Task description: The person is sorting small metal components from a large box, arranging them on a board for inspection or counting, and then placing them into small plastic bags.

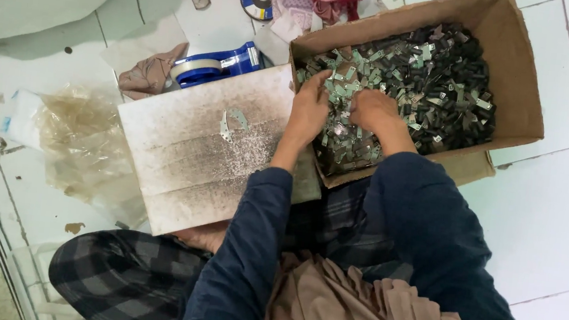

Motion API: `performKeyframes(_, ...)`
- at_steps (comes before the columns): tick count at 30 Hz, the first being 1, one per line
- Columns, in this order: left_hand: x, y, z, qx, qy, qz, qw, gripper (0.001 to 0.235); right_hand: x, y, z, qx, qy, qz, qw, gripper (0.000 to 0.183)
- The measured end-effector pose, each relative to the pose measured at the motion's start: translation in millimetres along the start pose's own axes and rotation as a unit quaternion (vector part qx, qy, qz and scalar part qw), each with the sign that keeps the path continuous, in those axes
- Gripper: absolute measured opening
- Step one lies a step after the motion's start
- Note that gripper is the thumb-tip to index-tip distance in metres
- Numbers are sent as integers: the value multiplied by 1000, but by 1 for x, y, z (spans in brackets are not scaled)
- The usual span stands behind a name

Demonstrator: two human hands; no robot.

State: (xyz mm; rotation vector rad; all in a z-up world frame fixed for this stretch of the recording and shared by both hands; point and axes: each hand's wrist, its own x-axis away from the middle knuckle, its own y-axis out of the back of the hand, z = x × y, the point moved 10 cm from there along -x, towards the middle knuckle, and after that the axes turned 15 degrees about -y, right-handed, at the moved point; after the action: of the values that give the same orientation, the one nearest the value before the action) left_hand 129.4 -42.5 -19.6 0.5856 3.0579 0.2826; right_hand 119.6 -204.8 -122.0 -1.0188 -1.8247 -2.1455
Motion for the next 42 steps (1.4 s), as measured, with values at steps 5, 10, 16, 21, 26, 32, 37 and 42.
performKeyframes(5,1,-1,1,10,5,-9,1000,46,26,55,2,-227,48,-15,973,22)
performKeyframes(10,-6,-7,27,17,12,-20,1000,45,67,101,17,-487,108,36,866,20)
performKeyframes(16,8,4,13,266,-18,-169,949,21,55,91,18,-524,110,92,839,18)
performKeyframes(21,16,12,1,359,-40,-220,906,17,5,18,8,-72,41,-56,995,22)
performKeyframes(26,22,15,11,331,-15,-244,911,18,-30,-41,8,55,-16,-36,998,23)
performKeyframes(32,20,12,25,365,-30,-246,897,15,-14,-20,20,3,0,-30,1000,20)
performKeyframes(37,23,15,20,358,-37,-244,901,15,11,-8,22,25,-37,-56,997,16)
performKeyframes(42,23,14,24,330,-45,-225,916,17,41,5,42,-67,36,36,997,38)
